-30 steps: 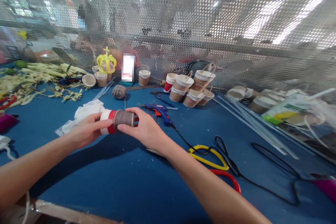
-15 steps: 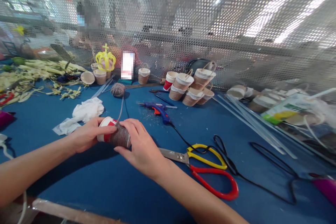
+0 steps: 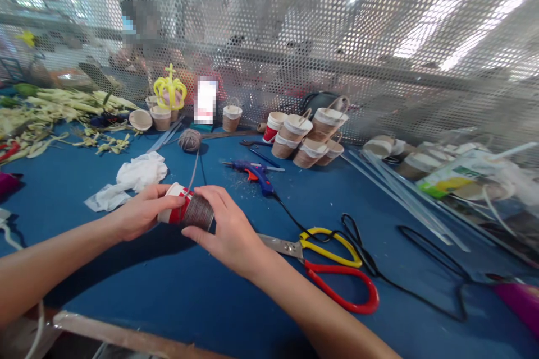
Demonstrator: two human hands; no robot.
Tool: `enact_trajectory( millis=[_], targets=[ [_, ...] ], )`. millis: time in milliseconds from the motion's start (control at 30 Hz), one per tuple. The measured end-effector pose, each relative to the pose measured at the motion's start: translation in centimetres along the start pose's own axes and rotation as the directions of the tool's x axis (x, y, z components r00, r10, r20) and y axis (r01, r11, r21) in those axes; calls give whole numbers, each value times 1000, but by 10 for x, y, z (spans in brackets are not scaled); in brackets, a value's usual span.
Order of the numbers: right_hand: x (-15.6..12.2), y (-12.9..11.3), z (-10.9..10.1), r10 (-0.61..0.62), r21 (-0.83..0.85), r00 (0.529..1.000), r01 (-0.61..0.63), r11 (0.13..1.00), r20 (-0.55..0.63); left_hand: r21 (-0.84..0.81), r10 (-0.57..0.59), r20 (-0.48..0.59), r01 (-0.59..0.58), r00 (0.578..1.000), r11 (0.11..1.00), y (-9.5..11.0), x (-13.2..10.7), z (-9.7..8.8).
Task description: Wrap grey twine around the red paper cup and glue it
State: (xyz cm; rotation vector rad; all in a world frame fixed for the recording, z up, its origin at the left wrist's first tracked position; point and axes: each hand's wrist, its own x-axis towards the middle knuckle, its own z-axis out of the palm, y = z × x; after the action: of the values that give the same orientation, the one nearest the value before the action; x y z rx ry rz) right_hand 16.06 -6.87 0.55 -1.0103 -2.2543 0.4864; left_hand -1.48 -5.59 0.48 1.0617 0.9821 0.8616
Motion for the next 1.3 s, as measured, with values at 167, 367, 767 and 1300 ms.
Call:
enact_trajectory(
  millis=[167, 367, 767, 1300],
  targets=[
    [-1, -2, 1, -45, -27, 998, 46, 999, 31, 21, -25, -19, 25, 1000, 999, -2, 0, 1],
    [-2, -4, 3, -57, -66, 997, 61, 996, 59, 34, -27, 14, 27, 1000, 999, -6, 1, 1],
    [19, 13, -40, 241, -128, 963, -256, 958, -118, 86, -33, -51, 38, 998, 996, -3, 2, 1],
    [37, 85, -59, 668, -188, 734, -679, 710, -124, 135, 54, 10, -55, 998, 989, 0, 3, -5]
  ],
)
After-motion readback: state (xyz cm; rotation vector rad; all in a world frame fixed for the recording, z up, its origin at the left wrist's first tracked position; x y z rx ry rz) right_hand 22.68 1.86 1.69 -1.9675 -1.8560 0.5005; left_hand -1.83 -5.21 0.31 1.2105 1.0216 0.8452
